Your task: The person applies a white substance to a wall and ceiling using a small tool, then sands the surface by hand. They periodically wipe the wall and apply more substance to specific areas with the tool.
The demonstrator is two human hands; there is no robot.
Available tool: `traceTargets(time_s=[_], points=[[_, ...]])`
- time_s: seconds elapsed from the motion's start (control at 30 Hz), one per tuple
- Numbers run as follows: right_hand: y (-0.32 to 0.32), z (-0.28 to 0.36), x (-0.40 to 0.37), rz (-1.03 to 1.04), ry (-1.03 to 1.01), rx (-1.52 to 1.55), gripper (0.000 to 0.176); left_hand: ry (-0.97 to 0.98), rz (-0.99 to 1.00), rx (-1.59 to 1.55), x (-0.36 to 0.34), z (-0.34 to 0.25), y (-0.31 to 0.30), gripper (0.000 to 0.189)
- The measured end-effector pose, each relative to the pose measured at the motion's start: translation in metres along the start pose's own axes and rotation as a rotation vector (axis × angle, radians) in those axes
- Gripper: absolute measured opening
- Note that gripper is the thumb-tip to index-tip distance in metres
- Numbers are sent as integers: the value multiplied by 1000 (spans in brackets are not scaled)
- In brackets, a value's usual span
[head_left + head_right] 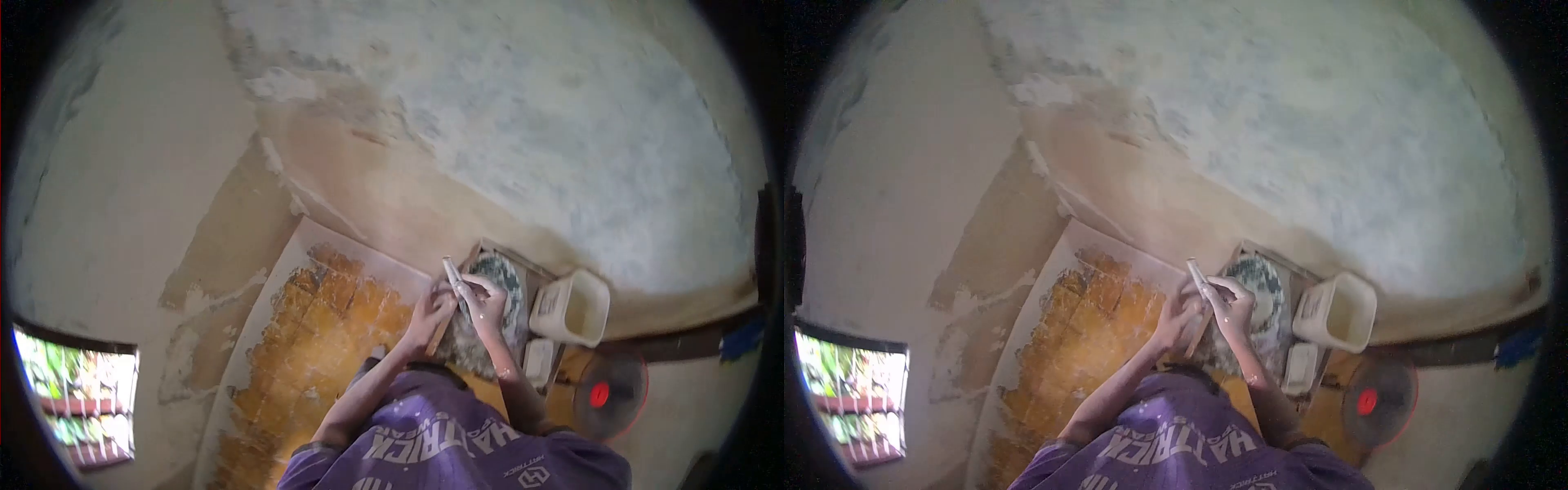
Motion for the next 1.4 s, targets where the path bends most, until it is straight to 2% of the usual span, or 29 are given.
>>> traceTargets(time_s=[0.03,0.1,0.13,0.17,0.2,0.3,0.33,0.37,0.47,0.5,0.53,0.6,0.63,0.77,0.83,0.93,0.97,1.07,1.13,1.3,1.4], points=[[-4,8,-11,14,-51,-98,12,16,1,-67,-2,-11,8,52],[-7,40,-25,60,-168,-347,14,-73,51,-77,-2,-13,21,43],[-15,41,-33,10,-104,-285,13,-112,78,-81,-3,-13,29,38],[-23,39,-41,-41,-44,-222,13,-108,41,-48,-6,-18,31,20],[-30,35,-49,-95,13,-158,12,-115,54,-32,-7,-13,32,18],[-49,67,-62,-160,-227,-378,8,-119,128,14,-6,-2,40,11],[-53,78,-69,-179,-311,-461,7,-151,135,37,-8,4,43,11],[-60,71,-83,-220,-278,-482,8,-181,141,60,-11,7,48,12],[-67,67,-107,-283,-54,-446,6,-316,265,93,-22,35,53,11],[-72,50,-122,-284,-3,-470,10,-390,320,78,-26,38,58,11],[-74,48,-133,-279,-70,-548,12,-455,369,58,-31,41,66,11],[-70,49,-148,-239,-209,-691,16,-500,334,147,-39,53,60,16],[-71,40,-157,-216,-173,-662,23,-520,338,185,-43,67,52,17],[-70,31,-190,-228,-74,-771,28,-623,364,220,-65,86,46,21],[-64,31,-205,-200,-76,-789,33,-612,404,273,-76,86,50,25],[-57,55,-219,-246,-135,-977,35,-562,440,410,-92,92,45,28],[-57,46,-227,-215,-67,-935,41,-514,450,440,-97,87,52,28],[-51,33,-234,-94,-3,-799,42,-436,434,483,-111,73,62,29],[-43,36,-238,-97,-55,-725,42,-386,417,511,-118,66,58,30],[-6,65,-245,-5,-167,-588,49,-131,197,673,-154,35,40,35],[14,69,-265,-41,-227,-540,41,-154,106,846,-193,26,26,35]])
Point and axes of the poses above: each hand's wrist, its own x-axis towards the middle knuckle, its own y-axis out of the palm, z = x × y, the point moved 10 cm from there along x, towards the middle knuckle, and after that the axes turned 10 degrees about -y, right-handed, at the moved point
